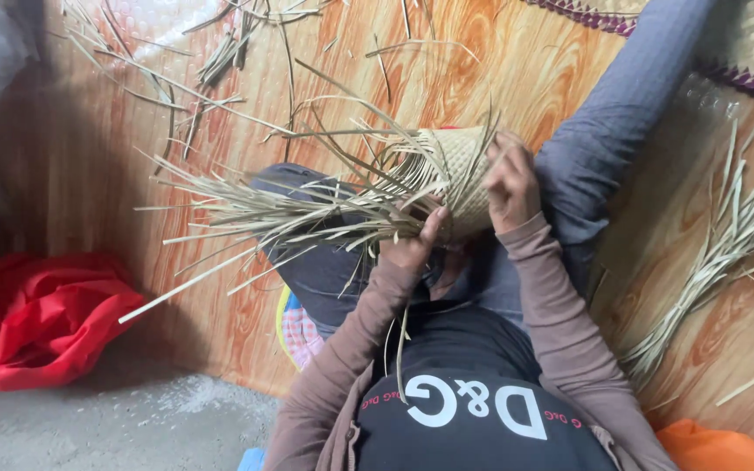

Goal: Weaving a basket or container using dried plant fibers while sitting on the floor

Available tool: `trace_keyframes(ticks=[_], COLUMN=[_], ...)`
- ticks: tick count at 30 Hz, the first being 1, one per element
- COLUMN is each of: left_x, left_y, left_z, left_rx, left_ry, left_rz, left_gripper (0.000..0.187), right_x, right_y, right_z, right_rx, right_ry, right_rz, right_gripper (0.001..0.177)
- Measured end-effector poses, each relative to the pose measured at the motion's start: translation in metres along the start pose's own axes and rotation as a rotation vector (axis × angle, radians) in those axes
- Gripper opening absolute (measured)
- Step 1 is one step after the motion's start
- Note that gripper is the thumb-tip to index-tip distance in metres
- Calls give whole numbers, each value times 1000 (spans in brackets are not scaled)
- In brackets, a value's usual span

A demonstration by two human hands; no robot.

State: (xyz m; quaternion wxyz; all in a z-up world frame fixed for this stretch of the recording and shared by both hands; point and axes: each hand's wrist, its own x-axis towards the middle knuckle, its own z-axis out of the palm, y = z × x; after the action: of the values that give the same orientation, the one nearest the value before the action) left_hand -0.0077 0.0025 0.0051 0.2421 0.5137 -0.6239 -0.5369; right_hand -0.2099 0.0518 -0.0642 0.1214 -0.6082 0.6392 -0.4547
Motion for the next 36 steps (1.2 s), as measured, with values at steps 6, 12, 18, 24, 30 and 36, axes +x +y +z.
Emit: trace_keyframes(ticks=[6,12,18,24,30,36], left_x=[-6,-4,0,1,5,18], left_y=[-16,-12,10,43,-12,-63], left_z=[2,2,-13,-27,-9,10], left_rx=[-13,-80,-28,-134,-138,-388], left_ry=[-13,-25,-11,-51,-106,-188], left_rz=[10,-5,-18,-58,-92,-31], left_gripper=[24,27,26,27,29,36], right_x=[-15,-18,-33,-13,-15,-18], right_y=[-50,-80,-63,-86,-101,-99], right_z=[2,1,4,4,-5,-15], right_rx=[-286,-173,-43,-103,-15,48], right_ry=[69,187,199,170,168,22], right_rz=[-5,186,271,175,31,-38], right_gripper=[66,25,24,26,8,9])
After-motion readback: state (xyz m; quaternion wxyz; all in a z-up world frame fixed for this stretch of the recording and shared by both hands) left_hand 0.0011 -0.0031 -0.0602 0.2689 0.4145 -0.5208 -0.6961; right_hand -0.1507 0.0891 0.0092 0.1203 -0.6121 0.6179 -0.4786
